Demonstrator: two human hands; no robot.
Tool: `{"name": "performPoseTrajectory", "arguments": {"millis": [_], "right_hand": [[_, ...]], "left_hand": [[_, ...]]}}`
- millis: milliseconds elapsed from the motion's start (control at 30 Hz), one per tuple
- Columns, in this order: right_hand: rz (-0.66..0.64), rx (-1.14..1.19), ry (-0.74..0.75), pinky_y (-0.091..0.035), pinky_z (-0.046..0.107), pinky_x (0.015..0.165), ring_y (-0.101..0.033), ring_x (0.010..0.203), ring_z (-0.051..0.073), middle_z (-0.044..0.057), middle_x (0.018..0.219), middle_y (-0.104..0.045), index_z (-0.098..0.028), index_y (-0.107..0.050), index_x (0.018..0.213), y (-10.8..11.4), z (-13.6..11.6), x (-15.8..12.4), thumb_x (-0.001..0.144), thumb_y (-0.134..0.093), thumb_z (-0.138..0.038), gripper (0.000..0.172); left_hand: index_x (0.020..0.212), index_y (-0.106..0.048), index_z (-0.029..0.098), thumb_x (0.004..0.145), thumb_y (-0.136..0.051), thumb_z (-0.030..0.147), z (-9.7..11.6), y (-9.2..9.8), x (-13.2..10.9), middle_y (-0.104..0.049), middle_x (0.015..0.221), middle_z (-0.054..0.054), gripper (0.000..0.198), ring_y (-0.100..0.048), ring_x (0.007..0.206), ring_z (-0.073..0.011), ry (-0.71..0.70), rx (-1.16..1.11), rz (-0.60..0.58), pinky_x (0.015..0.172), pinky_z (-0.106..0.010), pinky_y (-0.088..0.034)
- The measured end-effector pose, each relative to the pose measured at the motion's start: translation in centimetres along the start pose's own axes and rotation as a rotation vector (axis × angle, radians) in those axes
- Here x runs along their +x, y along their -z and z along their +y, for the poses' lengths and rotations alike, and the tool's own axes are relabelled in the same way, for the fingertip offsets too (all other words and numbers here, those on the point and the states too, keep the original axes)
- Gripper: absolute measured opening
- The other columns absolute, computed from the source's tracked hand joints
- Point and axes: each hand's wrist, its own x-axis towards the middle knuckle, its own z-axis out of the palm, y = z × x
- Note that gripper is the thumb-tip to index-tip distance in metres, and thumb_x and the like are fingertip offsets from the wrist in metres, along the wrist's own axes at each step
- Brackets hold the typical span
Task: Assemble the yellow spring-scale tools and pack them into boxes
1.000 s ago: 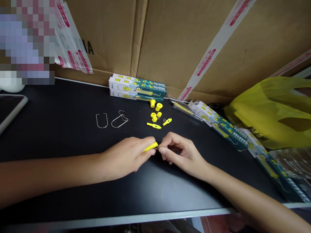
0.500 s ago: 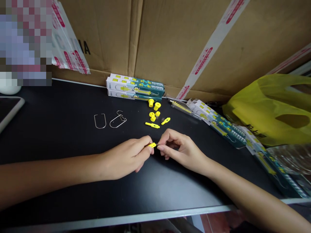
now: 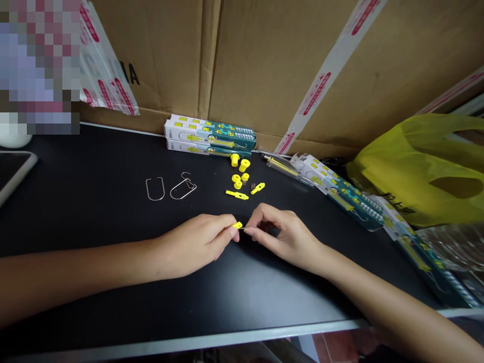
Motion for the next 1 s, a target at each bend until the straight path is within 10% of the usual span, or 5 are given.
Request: {"name": "performPoseTrajectory", "arguments": {"millis": [567, 1000], "right_hand": [[0.171, 0.195, 0.029, -0.045, 0.021, 0.055, -0.057, 0.058, 0.009, -0.001, 0.069, -0.064, -0.019, -0.053, 0.077, -2.3, 0.2, -0.7, 0.086, -0.062, -0.017, 0.014], [0.069, 0.49, -0.17, -0.047, 0.02, 0.051, -0.055, 0.054, 0.009, -0.002, 0.065, -0.061, -0.018, -0.051, 0.076, -2.0, 0.0, 0.0, 0.084, -0.067, -0.028, 0.02]], "left_hand": [[0.084, -0.052, 0.018, 0.096, -0.029, 0.024, -0.1, -0.4, -0.3, -0.047, 0.061, 0.005, 0.027, -0.045, 0.055, -0.0095, 0.042, -0.094, -0.111, 0.058, -0.023, -0.036], [0.084, -0.045, 0.019, 0.097, -0.029, 0.036, -0.6, -1.0, -0.2, -0.04, 0.061, 0.007, 0.026, -0.033, 0.044, -0.0062, 0.131, -0.348, -0.156, 0.042, -0.019, -0.031]]}}
